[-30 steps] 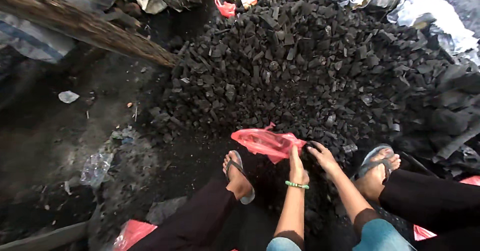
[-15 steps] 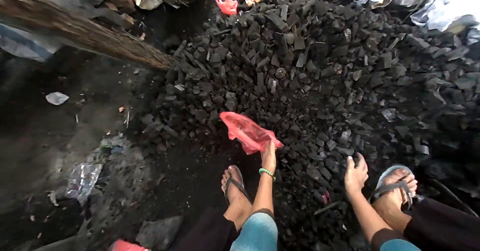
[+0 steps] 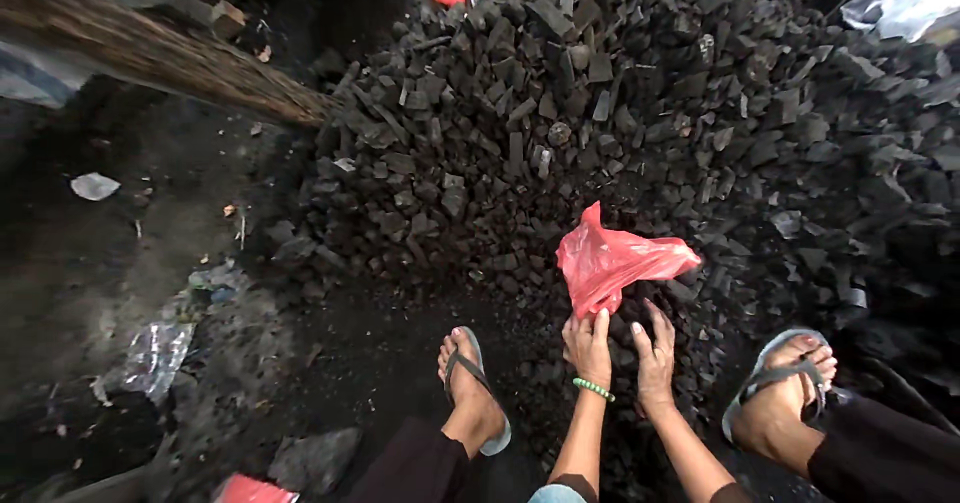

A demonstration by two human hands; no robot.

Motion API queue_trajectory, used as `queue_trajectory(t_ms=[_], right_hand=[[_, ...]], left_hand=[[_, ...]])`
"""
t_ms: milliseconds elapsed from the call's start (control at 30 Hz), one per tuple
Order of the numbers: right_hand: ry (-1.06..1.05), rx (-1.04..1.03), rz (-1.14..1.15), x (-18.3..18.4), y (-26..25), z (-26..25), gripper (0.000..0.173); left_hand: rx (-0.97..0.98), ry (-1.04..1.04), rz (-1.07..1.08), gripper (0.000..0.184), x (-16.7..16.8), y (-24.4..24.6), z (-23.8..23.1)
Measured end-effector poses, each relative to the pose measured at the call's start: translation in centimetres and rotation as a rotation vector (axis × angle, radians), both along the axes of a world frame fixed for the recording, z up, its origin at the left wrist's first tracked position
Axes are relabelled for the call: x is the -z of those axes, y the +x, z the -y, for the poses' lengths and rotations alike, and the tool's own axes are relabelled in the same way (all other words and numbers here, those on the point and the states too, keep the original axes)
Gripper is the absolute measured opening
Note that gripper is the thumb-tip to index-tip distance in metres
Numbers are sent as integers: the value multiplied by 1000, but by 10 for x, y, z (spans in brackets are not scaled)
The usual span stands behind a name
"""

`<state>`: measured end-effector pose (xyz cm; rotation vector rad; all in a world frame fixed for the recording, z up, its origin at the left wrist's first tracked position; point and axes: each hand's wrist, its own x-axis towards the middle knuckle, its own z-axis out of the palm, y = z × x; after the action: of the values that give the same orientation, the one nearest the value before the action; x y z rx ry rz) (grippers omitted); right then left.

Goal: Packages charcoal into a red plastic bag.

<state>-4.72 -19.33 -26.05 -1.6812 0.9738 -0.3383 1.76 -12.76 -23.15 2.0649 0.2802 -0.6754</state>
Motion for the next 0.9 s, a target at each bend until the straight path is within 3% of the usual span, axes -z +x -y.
queue_trajectory(t_ms=[100,200,267,333,400,467,533,667,800,900], right_hand=[[316,57,133,-4,2,6,67],[704,205,209,-17,1,19,60],[820,354,256,-29,2,27,45],[931,476,344,-26,-1,38,54],[1102,456,444,-12,-13,48,63],[1169,442,481,-3,-15,52,65],[1195,413,522,-4,-10,51,66],[1278,191,775,-17,10,47,67],[1275,24,825,-54,52,48,71],[1263,70,745,-73,89,50,70]], left_hand=[[43,72,-36,39,-28,-2,22],[262,121,-104,47,-59,-1,39],[374,-12,-154,54,-79,7,40],[390,-203,-166,57,-93,21,30],[285,-306,-195,58,-95,43,19],[164,-281,-200,57,-89,72,4],[109,-129,-139,51,-79,98,-10],[213,252,116,30,-73,126,-12],[433,391,168,63,-79,128,4],[662,289,168,87,-87,129,4]])
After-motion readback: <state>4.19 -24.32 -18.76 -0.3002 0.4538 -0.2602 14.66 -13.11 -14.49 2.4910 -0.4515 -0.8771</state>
